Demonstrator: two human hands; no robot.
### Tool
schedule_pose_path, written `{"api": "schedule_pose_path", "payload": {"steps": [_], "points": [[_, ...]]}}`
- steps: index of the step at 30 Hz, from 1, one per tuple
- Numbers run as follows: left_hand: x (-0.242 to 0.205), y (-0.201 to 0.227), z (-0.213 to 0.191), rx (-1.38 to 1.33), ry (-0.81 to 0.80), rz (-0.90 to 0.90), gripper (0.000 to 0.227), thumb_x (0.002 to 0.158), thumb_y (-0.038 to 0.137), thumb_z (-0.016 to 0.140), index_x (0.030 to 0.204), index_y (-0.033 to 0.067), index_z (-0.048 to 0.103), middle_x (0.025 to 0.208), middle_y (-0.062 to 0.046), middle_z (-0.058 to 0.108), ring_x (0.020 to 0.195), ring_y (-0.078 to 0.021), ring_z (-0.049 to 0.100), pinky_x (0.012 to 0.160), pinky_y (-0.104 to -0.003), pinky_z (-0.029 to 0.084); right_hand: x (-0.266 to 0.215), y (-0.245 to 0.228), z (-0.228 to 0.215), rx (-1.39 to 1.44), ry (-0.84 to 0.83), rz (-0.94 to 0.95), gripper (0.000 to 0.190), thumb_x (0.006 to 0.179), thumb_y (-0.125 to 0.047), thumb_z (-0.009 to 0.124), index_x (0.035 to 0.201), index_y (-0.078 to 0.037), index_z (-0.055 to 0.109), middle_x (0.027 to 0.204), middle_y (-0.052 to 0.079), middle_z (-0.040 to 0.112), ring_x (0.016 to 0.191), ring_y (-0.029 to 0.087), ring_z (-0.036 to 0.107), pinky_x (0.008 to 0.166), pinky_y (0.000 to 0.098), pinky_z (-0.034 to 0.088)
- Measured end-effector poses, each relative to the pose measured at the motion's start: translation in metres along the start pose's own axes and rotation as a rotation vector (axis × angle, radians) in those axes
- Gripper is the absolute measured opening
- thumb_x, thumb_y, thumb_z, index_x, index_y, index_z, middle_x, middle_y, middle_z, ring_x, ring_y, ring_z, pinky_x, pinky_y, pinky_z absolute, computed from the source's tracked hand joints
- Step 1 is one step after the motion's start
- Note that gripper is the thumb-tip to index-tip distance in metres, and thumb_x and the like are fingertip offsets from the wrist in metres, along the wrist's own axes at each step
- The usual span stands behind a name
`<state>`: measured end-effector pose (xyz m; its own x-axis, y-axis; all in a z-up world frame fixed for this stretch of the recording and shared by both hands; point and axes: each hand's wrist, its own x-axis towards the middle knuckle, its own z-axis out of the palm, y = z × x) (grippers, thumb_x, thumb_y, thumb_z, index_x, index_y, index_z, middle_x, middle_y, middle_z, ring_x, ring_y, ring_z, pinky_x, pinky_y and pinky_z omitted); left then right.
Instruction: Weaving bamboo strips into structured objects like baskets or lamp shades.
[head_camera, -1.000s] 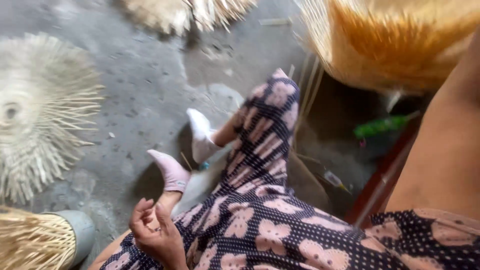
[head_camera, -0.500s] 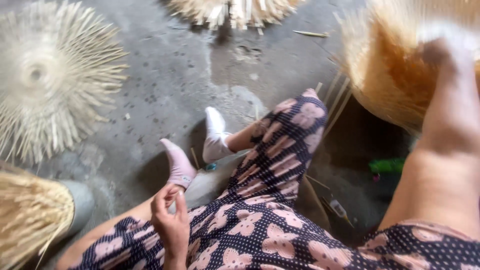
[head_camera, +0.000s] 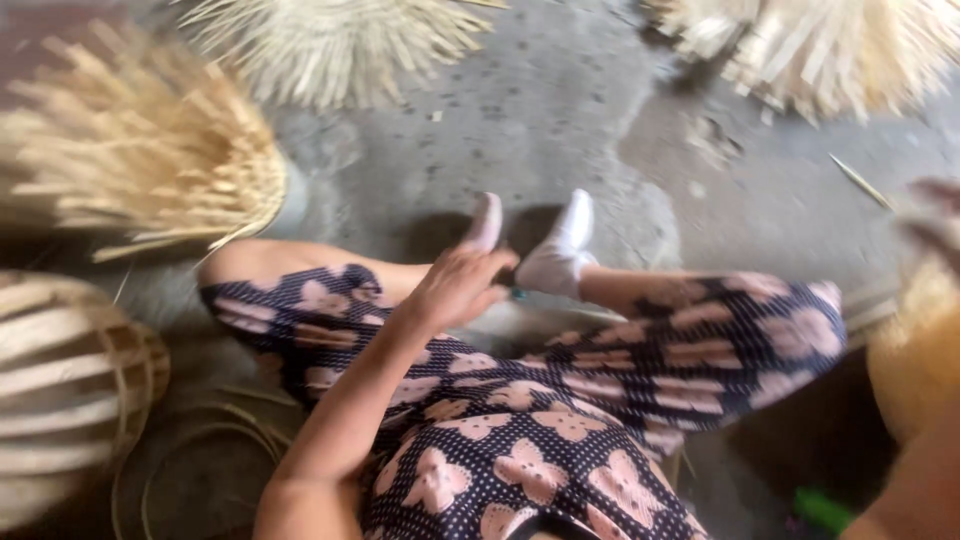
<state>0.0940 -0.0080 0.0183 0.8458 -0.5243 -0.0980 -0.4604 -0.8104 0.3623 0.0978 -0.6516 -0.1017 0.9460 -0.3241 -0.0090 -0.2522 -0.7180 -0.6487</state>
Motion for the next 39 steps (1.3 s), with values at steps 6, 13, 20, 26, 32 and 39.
{"api": "schedule_pose_path", "payload": {"steps": [6, 13, 20, 26, 32, 39], "points": [[0.089, -0.065, -0.034, -0.016, 0.183, 0.038, 0.044, 0.087, 0.018, 0.080, 0.127, 0.0065, 0.066, 0.121, -0.018, 0.071, 0.114, -0.0304, 0.067, 0.097, -0.044, 0.054, -0.024, -0.172, 0.102, -0.399, -0.504, -0.041, 0.060, 0.091, -0.038, 0.071, 0.148, -0.029, 0.057, 0.154, 0.006, 0.054, 0.135, 0.033, 0.055, 0.109, 0.0560, 0.050], [0.148, -0.189, 0.075, -0.165, 0.374, -0.092, 0.044, 0.085, 0.017, 0.078, 0.127, 0.0086, 0.067, 0.116, -0.016, 0.074, 0.107, -0.0358, 0.070, 0.095, -0.046, 0.054, -0.004, -0.154, 0.146, -0.318, -0.671, -0.063, 0.047, 0.097, -0.038, 0.061, 0.143, -0.025, 0.060, 0.144, 0.000, 0.065, 0.120, 0.022, 0.069, 0.108, 0.0402, 0.055], [0.119, -0.192, 0.125, 0.214, 0.199, -0.487, 0.080, 0.073, 0.031, 0.088, 0.143, 0.0231, 0.051, 0.156, -0.015, 0.035, 0.138, -0.0453, 0.037, 0.107, -0.063, 0.039, 0.133, -0.079, 0.151, -0.219, -0.728, -0.015, 0.047, 0.099, -0.036, 0.059, 0.143, -0.018, 0.061, 0.141, 0.004, 0.068, 0.128, 0.021, 0.065, 0.116, 0.0363, 0.050], [0.125, -0.193, 0.138, 0.251, 0.186, -0.588, 0.085, 0.076, 0.034, 0.085, 0.150, 0.0301, 0.043, 0.162, -0.018, 0.027, 0.140, -0.0504, 0.034, 0.106, -0.062, 0.041, 0.305, -0.010, 0.199, -0.314, -0.496, 0.116, 0.064, 0.097, -0.052, 0.064, 0.147, -0.012, 0.061, 0.149, 0.014, 0.061, 0.137, 0.034, 0.056, 0.118, 0.0516, 0.043], [0.122, -0.219, 0.159, 0.370, -0.008, -0.756, 0.070, 0.079, 0.044, 0.084, 0.140, 0.0349, 0.052, 0.158, -0.014, 0.033, 0.140, -0.0439, 0.036, 0.109, -0.058, 0.043, 0.404, -0.042, 0.253, 0.191, -0.228, 0.460, 0.074, 0.099, -0.058, 0.064, 0.138, 0.005, 0.058, 0.144, 0.028, 0.060, 0.132, 0.035, 0.059, 0.111, 0.0455, 0.051], [0.073, -0.330, 0.256, 0.393, 0.207, -0.448, 0.061, 0.077, 0.045, 0.073, 0.131, 0.0218, 0.061, 0.147, -0.019, 0.043, 0.126, -0.0345, 0.051, 0.110, -0.054, 0.047, 0.449, -0.054, 0.283, 0.333, 0.097, 0.524, 0.091, 0.088, -0.071, 0.073, 0.127, 0.009, 0.054, 0.126, 0.026, 0.067, 0.118, 0.032, 0.064, 0.101, 0.0441, 0.051]]}}
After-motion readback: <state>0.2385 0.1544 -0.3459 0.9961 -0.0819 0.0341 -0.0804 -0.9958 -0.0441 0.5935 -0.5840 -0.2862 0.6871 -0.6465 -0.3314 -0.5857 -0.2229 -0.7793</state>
